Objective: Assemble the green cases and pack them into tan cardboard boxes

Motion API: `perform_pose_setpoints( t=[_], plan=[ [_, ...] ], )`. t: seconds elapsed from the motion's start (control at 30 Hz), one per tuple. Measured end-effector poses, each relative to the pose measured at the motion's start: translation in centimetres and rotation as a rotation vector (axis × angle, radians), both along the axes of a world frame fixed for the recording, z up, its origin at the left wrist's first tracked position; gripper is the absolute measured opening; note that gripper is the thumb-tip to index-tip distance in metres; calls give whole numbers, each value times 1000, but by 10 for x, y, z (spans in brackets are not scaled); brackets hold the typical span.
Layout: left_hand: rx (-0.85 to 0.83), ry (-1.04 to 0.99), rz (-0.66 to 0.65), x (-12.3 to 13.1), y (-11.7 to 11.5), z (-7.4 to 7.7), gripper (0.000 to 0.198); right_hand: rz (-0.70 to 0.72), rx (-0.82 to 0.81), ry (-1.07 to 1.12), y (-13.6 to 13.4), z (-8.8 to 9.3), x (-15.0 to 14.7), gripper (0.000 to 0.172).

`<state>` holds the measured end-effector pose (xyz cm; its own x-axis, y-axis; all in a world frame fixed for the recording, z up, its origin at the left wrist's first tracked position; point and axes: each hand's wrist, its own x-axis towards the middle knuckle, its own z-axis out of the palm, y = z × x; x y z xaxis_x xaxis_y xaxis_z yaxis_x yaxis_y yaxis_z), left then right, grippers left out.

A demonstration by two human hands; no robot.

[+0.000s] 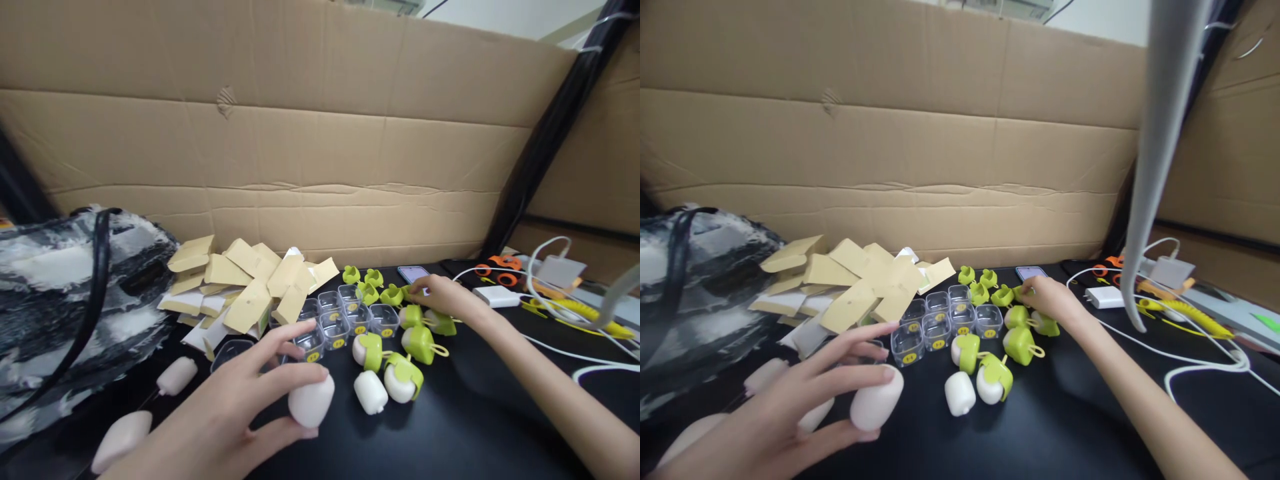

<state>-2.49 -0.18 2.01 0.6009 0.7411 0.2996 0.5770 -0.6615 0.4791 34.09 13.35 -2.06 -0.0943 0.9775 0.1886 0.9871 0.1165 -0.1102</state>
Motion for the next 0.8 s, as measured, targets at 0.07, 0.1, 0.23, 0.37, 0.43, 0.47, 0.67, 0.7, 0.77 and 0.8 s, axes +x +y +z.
perform_pose_setpoints(
  t=[0.07, 0.1, 0.23, 0.37, 0.43, 0.47, 0.67, 0.7, 0.77, 0.8],
  plan=[
    [-154, -184, 3, 6, -1, -7, 34, 6, 32, 39, -1, 2, 1, 17],
    [-229, -277, 23, 9, -1, -11, 33, 12, 67, 65, -2, 5, 1, 16],
    [-533, -677, 65, 25, 1, -27, 28, 90, 287, 214, -12, 22, -11, 13],
    [-781, -905, 141, 32, 4, -32, 36, 303, 395, 363, -40, 34, -48, 19],
    [-809, -939, 168, 33, 4, -29, 35, 426, 384, 400, -62, 35, -71, 17],
    [-803, -955, 174, 33, 4, -28, 33, 483, 376, 420, -73, 34, -81, 14],
    [-736, -1017, 229, 34, 2, -24, 34, 754, 149, 529, -121, 20, -115, 28],
    [-720, -1031, 238, 35, 1, -24, 32, 774, 135, 545, -124, 16, -117, 30],
    [-710, -1048, 240, 36, 0, -24, 28, 780, 150, 584, -126, 10, -120, 40],
    [-718, -1047, 231, 37, -1, -25, 28, 780, 160, 596, -126, 8, -121, 48]
  ],
)
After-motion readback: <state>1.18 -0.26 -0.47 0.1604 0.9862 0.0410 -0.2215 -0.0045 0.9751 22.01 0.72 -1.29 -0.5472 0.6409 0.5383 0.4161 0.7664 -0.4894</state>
